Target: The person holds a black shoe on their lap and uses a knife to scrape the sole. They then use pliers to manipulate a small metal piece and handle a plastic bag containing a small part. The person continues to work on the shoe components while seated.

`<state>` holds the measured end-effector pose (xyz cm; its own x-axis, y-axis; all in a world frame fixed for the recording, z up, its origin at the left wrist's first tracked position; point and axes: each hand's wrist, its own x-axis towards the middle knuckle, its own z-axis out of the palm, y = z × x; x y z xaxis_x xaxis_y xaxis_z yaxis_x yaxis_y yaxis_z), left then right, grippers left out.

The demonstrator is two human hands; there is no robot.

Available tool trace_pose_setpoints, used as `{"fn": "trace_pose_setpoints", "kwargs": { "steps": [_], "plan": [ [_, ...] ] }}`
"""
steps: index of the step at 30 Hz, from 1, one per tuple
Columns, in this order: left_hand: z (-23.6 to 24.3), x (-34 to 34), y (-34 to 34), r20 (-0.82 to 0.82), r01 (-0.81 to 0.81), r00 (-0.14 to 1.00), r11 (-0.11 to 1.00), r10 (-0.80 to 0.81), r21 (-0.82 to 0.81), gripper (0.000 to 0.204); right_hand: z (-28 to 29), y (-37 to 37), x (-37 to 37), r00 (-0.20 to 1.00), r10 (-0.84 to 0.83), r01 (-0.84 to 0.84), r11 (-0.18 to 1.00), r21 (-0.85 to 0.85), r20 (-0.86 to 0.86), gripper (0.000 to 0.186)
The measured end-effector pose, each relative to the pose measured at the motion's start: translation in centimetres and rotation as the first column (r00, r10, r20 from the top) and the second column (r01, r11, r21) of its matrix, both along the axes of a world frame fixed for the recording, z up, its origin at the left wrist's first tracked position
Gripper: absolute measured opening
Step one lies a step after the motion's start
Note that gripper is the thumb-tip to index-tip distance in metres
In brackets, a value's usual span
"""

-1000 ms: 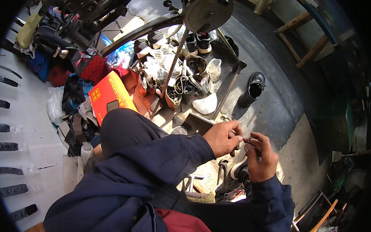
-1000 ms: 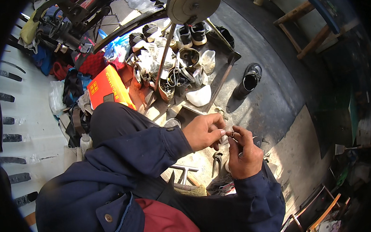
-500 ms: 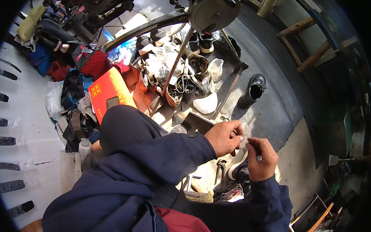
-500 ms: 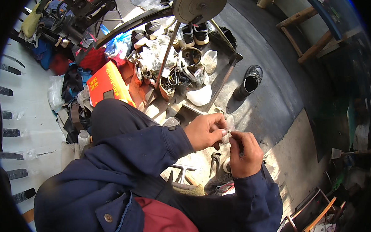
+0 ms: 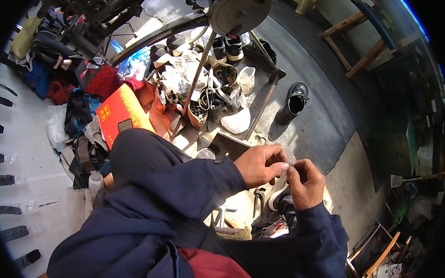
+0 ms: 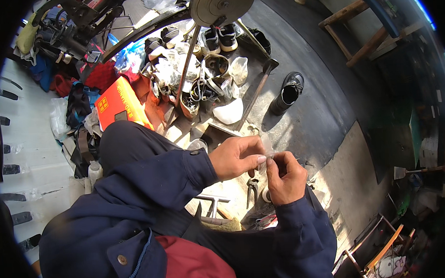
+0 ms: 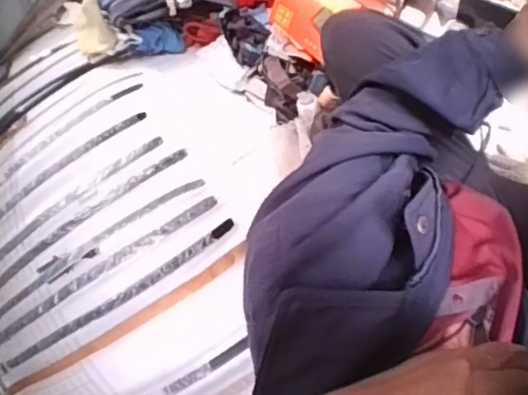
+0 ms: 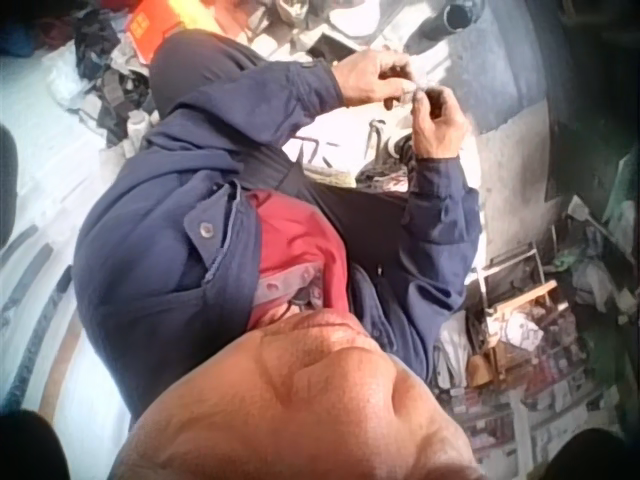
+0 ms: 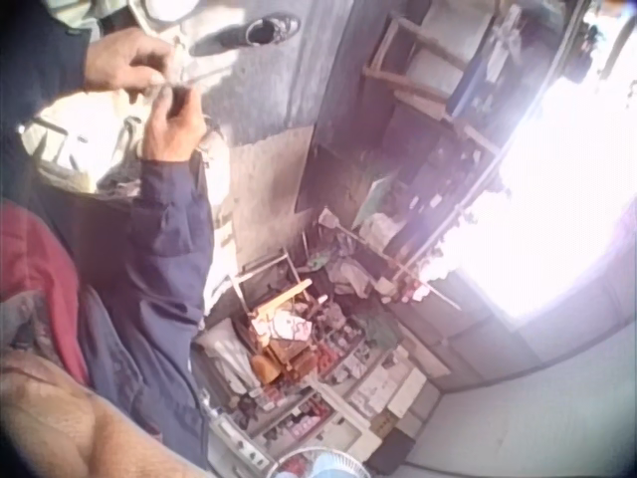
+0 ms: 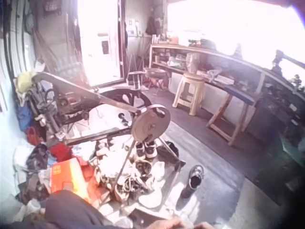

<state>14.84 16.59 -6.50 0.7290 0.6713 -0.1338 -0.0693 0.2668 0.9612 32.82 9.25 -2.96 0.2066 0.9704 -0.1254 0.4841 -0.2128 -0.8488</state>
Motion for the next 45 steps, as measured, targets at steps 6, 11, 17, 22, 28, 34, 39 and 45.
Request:
{"fn": "trace_pose_setpoints", "kwargs": {
  "steps": [6,11,17,22,28,34,39,45],
  "plan": [
    [0.3,-0.2,0.2,-0.106,-0.107,0.986,0.976,0.128,0.188,0.025,0.5,0.1,-0.1,0.999,0.021,-0.023,0.998,0.057,0.03,0.008],
    [-0.1,-0.1,-0.1,-0.121,-0.088,0.973,0.801,0.196,0.592,0.038,0.8,0.1,-0.3,0.976,0.101,-0.12,0.989,0.089,0.193,0.008],
    [0.4,-0.5,0.2,-0.19,-0.099,0.956,0.852,0.225,0.514,0.027,1.1,0.3,-0.5,0.992,0.077,-0.091,0.984,0.155,0.095,0.013],
    [0.0,-0.3,0.3,-0.148,-0.16,0.961,0.909,0.232,0.384,0.022,1.4,0.1,-0.3,0.99,0.116,-0.121,0.991,0.064,0.076,0.013],
    [-0.2,-0.2,0.4,-0.132,-0.111,0.98,0.956,0.152,0.272,0.023,0.6,0.2,0.3,0.993,0.05,-0.069,0.982,0.178,0.111,0.013],
    [0.0,-0.4,0.5,-0.153,-0.049,0.981,0.907,0.123,0.417,0.022,0.7,0.1,0.5,0.99,0.064,-0.084,0.984,0.159,0.124,0.013],
    [0.4,-0.6,0.7,-0.149,-0.049,0.984,0.947,0.101,0.318,0.022,0.7,0.1,0.4,0.998,0.056,-0.062,0.982,0.179,0.039,0.01],
    [0.2,-0.2,0.9,0.028,-0.103,0.994,0.995,0.102,0.005,0.025,1.0,-0.1,0.7,0.997,0.013,-0.003,0.991,0.132,-0.077,0.007]
  ]
}}
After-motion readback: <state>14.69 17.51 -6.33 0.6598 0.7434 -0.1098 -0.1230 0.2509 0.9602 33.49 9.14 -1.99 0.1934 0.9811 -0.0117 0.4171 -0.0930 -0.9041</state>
